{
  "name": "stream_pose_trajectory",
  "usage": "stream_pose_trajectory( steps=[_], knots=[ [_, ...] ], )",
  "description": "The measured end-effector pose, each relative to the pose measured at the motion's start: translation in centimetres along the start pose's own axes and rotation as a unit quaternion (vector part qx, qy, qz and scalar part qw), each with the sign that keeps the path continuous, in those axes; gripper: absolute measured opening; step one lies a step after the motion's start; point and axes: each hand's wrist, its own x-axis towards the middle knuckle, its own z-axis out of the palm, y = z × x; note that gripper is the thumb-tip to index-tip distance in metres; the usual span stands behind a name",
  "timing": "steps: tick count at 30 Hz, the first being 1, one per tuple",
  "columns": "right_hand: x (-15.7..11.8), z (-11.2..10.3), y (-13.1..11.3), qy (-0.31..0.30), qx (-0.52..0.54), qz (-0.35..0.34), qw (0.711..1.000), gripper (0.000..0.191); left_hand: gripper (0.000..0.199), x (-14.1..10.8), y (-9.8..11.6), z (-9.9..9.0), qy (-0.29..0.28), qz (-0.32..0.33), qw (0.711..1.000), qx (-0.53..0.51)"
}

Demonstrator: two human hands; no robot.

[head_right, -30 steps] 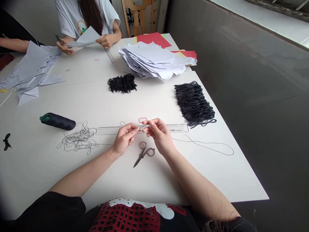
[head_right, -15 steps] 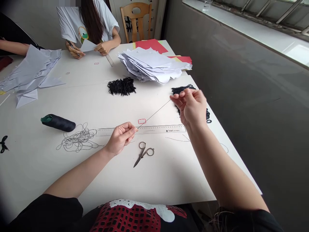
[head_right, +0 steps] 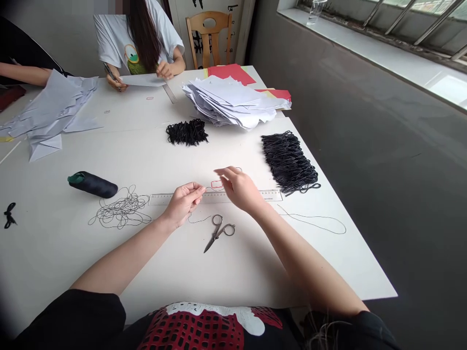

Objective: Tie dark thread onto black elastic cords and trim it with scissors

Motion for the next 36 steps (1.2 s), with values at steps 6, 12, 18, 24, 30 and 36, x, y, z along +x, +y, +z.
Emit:
stream_pose_trajectory(
  steps=[6, 12, 18, 24, 30, 36],
  knots=[
    [-0.1, 0.0, -1.9, -0.146, 0.200, 0.101, 0.964, 0.026, 0.027, 0.1, -0.4, -0.2, -0.014, 0.028, 0.999, 0.034],
    [-0.1, 0.0, -0.7, -0.059, 0.299, 0.101, 0.947, 0.033, 0.027, -0.2, -0.1, -0.2, -0.026, 0.040, 0.998, 0.049],
    [0.7, -0.9, -0.1, 0.117, 0.348, 0.099, 0.925, 0.030, 0.028, -0.9, 1.3, -0.1, -0.069, -0.010, 0.997, 0.014],
    [1.2, -1.9, 1.2, 0.187, 0.360, 0.102, 0.908, 0.025, 0.029, -1.4, 2.4, -0.8, -0.160, -0.111, 0.980, 0.026],
    [1.2, -3.1, 2.3, 0.238, 0.346, 0.112, 0.900, 0.023, 0.033, -1.1, 2.8, -1.2, -0.151, -0.149, 0.976, 0.042],
    [1.1, -3.7, 2.9, 0.258, 0.311, 0.123, 0.906, 0.023, 0.031, -0.6, 2.3, -1.5, -0.142, -0.155, 0.977, 0.026]
  ],
)
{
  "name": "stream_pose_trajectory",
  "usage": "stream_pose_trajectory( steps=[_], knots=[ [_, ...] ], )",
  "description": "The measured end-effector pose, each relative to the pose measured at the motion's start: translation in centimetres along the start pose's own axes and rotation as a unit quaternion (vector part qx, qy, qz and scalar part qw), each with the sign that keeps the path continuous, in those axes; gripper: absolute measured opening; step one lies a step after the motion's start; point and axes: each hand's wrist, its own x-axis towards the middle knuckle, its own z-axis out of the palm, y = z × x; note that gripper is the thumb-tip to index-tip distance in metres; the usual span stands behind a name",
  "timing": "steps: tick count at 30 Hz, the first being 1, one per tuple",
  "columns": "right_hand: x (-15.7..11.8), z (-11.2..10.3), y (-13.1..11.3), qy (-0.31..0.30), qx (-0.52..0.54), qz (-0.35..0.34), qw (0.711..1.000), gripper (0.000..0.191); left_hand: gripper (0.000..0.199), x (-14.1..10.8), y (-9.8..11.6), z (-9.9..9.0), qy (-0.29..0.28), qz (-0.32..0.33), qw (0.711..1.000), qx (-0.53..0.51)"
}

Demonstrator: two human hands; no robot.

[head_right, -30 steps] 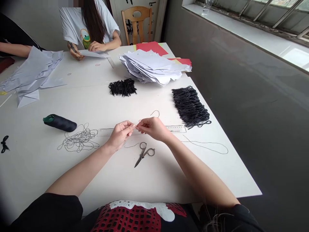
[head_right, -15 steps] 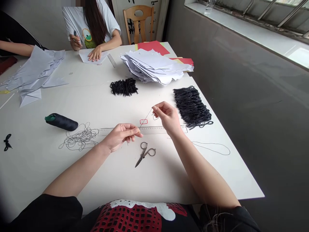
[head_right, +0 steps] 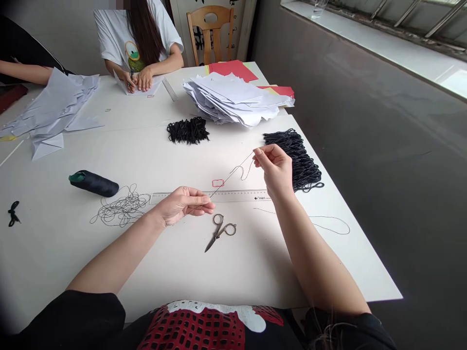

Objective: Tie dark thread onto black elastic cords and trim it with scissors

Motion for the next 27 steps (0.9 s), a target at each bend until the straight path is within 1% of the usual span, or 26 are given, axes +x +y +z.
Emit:
stream_pose_trajectory(
  steps=[6, 8, 10, 11, 12, 13, 14, 15, 16, 17, 19, 20, 21, 22, 23, 25, 26, 27],
  knots=[
    [0.4, -0.9, 0.8, 0.020, -0.059, -0.029, 0.998, 0.021, 0.024, 0.8, -0.4, -0.7, 0.008, 0.000, 1.000, -0.027],
    [0.5, -1.2, 1.0, 0.015, -0.085, -0.031, 0.996, 0.020, 0.023, 1.2, -0.7, -1.0, 0.014, 0.002, 0.999, -0.036],
    [0.2, -1.5, 0.8, -0.019, -0.173, -0.030, 0.984, 0.019, 0.022, 1.7, -1.1, -1.4, 0.022, 0.006, 0.999, -0.044],
    [-0.2, -1.5, 0.5, -0.041, -0.242, -0.043, 0.969, 0.019, 0.023, 1.9, -1.3, -1.6, 0.028, 0.010, 0.998, -0.048],
    [-0.7, -1.5, 0.1, -0.064, -0.314, -0.069, 0.945, 0.021, 0.023, 2.1, -1.5, -1.8, 0.034, 0.013, 0.998, -0.050],
    [-1.4, -1.5, -0.4, -0.086, -0.379, -0.108, 0.915, 0.024, 0.023, 2.3, -1.6, -1.9, 0.042, 0.017, 0.998, -0.051],
    [-2.3, -1.4, -0.9, -0.110, -0.426, -0.159, 0.884, 0.028, 0.023, 2.4, -1.7, -2.1, 0.050, 0.019, 0.997, -0.051],
    [-3.3, -1.3, -1.4, -0.145, -0.450, -0.209, 0.856, 0.028, 0.023, 2.5, -1.8, -2.2, 0.058, 0.019, 0.997, -0.050],
    [-4.3, -1.2, -1.8, -0.195, -0.455, -0.257, 0.830, 0.026, 0.022, 2.6, -1.9, -2.2, 0.064, 0.019, 0.997, -0.049],
    [-5.4, -1.1, -2.2, -0.260, -0.452, -0.308, 0.796, 0.024, 0.021, 2.7, -1.9, -2.3, 0.069, 0.019, 0.996, -0.047],
    [-7.3, -0.9, -2.4, -0.382, -0.437, -0.401, 0.709, 0.025, 0.020, 2.8, -2.0, -2.3, 0.074, 0.021, 0.996, -0.047],
    [-8.1, -0.9, -2.3, -0.425, -0.433, -0.434, 0.666, 0.027, 0.020, 2.8, -2.0, -2.3, 0.073, 0.023, 0.996, -0.047],
    [-8.8, -1.0, -2.1, -0.452, -0.435, -0.460, 0.629, 0.028, 0.020, 2.9, -2.0, -2.3, 0.071, 0.024, 0.996, -0.048],
    [-9.4, -1.0, -1.8, -0.464, -0.442, -0.478, 0.601, 0.030, 0.021, 2.9, -2.1, -2.3, 0.070, 0.025, 0.996, -0.049],
    [-9.9, -1.0, -1.5, -0.464, -0.452, -0.493, 0.581, 0.031, 0.021, 2.9, -2.1, -2.2, 0.070, 0.025, 0.996, -0.049],
    [-10.6, -1.0, -0.8, -0.449, -0.470, -0.515, 0.559, 0.031, 0.022, 2.9, -2.1, -2.2, 0.071, 0.027, 0.996, -0.046],
    [-10.8, -0.9, -0.5, -0.440, -0.477, -0.518, 0.558, 0.031, 0.022, 2.9, -2.1, -2.1, 0.072, 0.029, 0.996, -0.044],
    [-10.9, -0.8, -0.3, -0.436, -0.482, -0.512, 0.562, 0.030, 0.022, 2.8, -2.1, -2.1, 0.073, 0.032, 0.996, -0.042]
  ],
)
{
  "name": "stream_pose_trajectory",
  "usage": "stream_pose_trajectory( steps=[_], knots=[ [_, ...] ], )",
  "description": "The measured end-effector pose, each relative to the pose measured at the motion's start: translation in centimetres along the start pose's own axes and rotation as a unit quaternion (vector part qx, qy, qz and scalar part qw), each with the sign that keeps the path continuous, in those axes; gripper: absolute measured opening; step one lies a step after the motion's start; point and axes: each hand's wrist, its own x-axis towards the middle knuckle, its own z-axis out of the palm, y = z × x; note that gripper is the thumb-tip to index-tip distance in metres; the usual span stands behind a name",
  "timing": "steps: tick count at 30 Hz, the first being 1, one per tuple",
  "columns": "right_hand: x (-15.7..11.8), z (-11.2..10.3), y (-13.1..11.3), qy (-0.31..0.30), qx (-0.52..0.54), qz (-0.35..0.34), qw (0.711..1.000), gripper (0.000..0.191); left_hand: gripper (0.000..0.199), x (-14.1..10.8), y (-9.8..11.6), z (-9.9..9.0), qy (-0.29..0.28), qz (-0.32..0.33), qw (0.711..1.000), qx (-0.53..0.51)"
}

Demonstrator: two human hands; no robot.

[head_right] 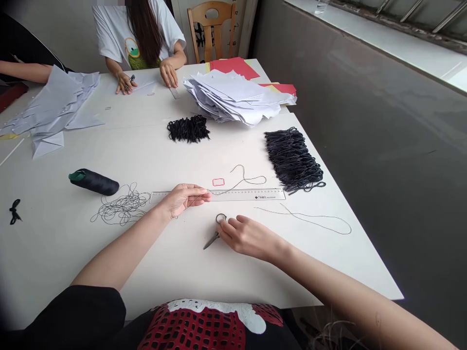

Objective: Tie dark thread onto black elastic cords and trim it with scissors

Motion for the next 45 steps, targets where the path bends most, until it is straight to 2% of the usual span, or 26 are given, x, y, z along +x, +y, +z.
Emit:
stream_pose_trajectory(
  steps=[3, 5, 7, 9, 11, 12, 14, 19, 22, 29, 41, 45],
  knots=[
    [0.5, 0.0, 0.0, -0.044, 0.069, 0.062, 0.995, 0.030, 0.023, -0.2, 0.1, 0.2, -0.001, 0.006, 1.000, 0.002],
    [1.0, -0.5, 0.2, -0.085, 0.173, 0.131, 0.972, 0.026, 0.023, -0.3, 0.2, 0.3, -0.002, 0.007, 1.000, 0.002],
    [1.6, -1.1, 0.5, -0.102, 0.307, 0.212, 0.922, 0.018, 0.025, -0.3, 0.3, 0.4, -0.004, 0.007, 1.000, 0.000],
    [2.2, -1.5, 0.7, -0.093, 0.432, 0.279, 0.853, 0.005, 0.026, -0.3, 0.3, 0.4, -0.006, 0.007, 1.000, -0.004],
    [2.6, -1.5, 0.8, -0.072, 0.514, 0.317, 0.794, 0.031, 0.027, -0.3, 0.2, 0.4, -0.007, 0.007, 1.000, -0.008],
    [2.8, -1.4, 0.8, -0.064, 0.537, 0.326, 0.775, 0.040, 0.028, -0.4, 0.2, 0.4, -0.007, 0.007, 1.000, -0.008],
    [3.1, -0.9, 0.8, -0.056, 0.561, 0.338, 0.753, 0.047, 0.028, -0.4, 0.2, 0.5, -0.009, 0.007, 1.000, -0.006],
    [3.5, 0.0, 0.7, -0.074, 0.597, 0.357, 0.714, 0.052, 0.027, -0.6, 0.2, 0.7, -0.017, 0.009, 1.000, -0.003],
    [3.5, 0.1, 0.8, -0.074, 0.610, 0.355, 0.705, 0.053, 0.026, -0.6, 0.2, 0.7, -0.022, 0.010, 1.000, -0.001],
    [3.5, 0.2, 1.0, -0.073, 0.616, 0.351, 0.702, 0.053, 0.026, -0.5, 0.0, 0.6, -0.031, 0.010, 0.999, 0.001],
    [3.6, 0.3, 1.0, -0.081, 0.600, 0.352, 0.713, 0.050, 0.030, -0.4, -0.1, 0.6, -0.023, 0.006, 1.000, -0.002],
    [3.5, -0.3, 1.1, -0.112, 0.564, 0.359, 0.736, 0.045, 0.028, -0.3, -0.2, 0.4, -0.022, 0.005, 1.000, -0.004]
  ],
)
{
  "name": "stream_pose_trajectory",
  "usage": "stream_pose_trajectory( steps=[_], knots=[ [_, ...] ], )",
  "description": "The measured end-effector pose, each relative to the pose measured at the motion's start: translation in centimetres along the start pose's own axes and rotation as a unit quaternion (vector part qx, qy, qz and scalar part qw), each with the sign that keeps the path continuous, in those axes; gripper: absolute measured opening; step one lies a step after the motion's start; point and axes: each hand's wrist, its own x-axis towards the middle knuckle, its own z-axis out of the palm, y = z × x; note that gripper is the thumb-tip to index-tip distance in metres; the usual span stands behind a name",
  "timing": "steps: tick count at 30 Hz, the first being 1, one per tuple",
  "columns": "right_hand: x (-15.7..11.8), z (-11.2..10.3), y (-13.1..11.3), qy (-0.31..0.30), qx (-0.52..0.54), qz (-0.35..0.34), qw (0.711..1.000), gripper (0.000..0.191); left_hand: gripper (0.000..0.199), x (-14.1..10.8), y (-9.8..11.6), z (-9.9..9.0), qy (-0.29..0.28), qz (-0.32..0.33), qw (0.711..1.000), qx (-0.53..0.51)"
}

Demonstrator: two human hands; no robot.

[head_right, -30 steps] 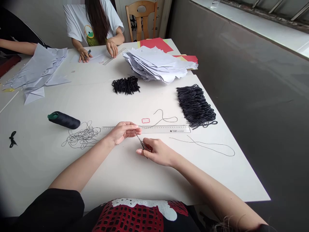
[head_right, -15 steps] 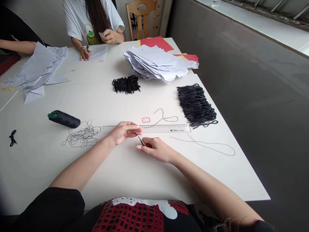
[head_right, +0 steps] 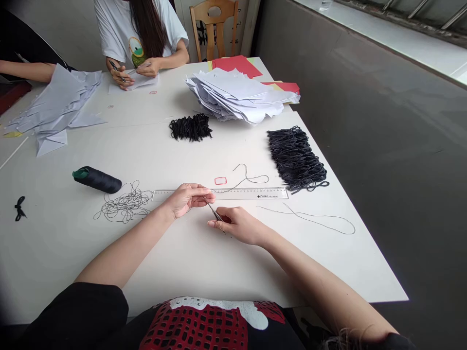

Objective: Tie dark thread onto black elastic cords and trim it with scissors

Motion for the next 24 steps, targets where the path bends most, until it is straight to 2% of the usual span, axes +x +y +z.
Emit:
stream_pose_trajectory(
  steps=[2, 4, 5, 8, 12, 15, 17, 19, 20, 22, 24],
  knots=[
    [-0.4, -0.3, -0.2, -0.001, -0.061, 0.005, 0.998, 0.033, 0.027, 0.1, -0.1, -0.1, 0.001, 0.003, 1.000, -0.006],
    [-0.9, -0.5, -0.4, -0.001, -0.132, 0.008, 0.991, 0.010, 0.026, 0.1, -0.1, -0.2, 0.002, 0.010, 1.000, -0.008],
    [-1.2, -0.6, -0.4, -0.005, -0.163, 0.011, 0.987, 0.008, 0.026, 0.1, -0.1, -0.2, 0.002, 0.014, 1.000, -0.006],
    [-1.9, -0.8, -0.6, -0.029, -0.228, 0.010, 0.973, 0.025, 0.025, 0.1, 0.0, -0.1, 0.003, 0.028, 1.000, 0.003],
    [-2.7, -0.8, -1.2, -0.056, -0.306, -0.039, 0.950, 0.039, 0.021, -0.2, 0.3, 0.2, 0.004, 0.036, 0.999, -0.003],
    [-3.0, -0.8, -1.7, -0.056, -0.356, -0.080, 0.929, 0.036, 0.020, -0.4, 0.5, 0.5, -0.020, 0.022, 1.000, 0.000],
    [-2.8, -0.8, -1.8, -0.016, -0.349, -0.113, 0.930, 0.024, 0.020, -0.5, 0.6, 0.6, -0.041, 0.015, 0.999, 0.008],
    [-2.2, -0.8, -1.8, 0.077, -0.324, -0.159, 0.929, 0.013, 0.021, -0.5, 0.6, 0.6, -0.057, 0.013, 0.998, 0.015],
    [-1.9, -0.9, -1.7, 0.137, -0.319, -0.186, 0.919, 0.010, 0.020, -0.5, 0.6, 0.6, -0.064, 0.012, 0.998, 0.019],
    [-1.1, -1.1, -1.6, 0.249, -0.343, -0.237, 0.874, 0.010, 0.019, -0.6, 0.6, 0.7, -0.076, 0.012, 0.997, 0.024],
    [-0.4, -1.4, -1.5, 0.307, -0.403, -0.284, 0.814, 0.014, 0.018, -0.6, 0.6, 0.7, -0.079, 0.011, 0.996, 0.023]
  ],
)
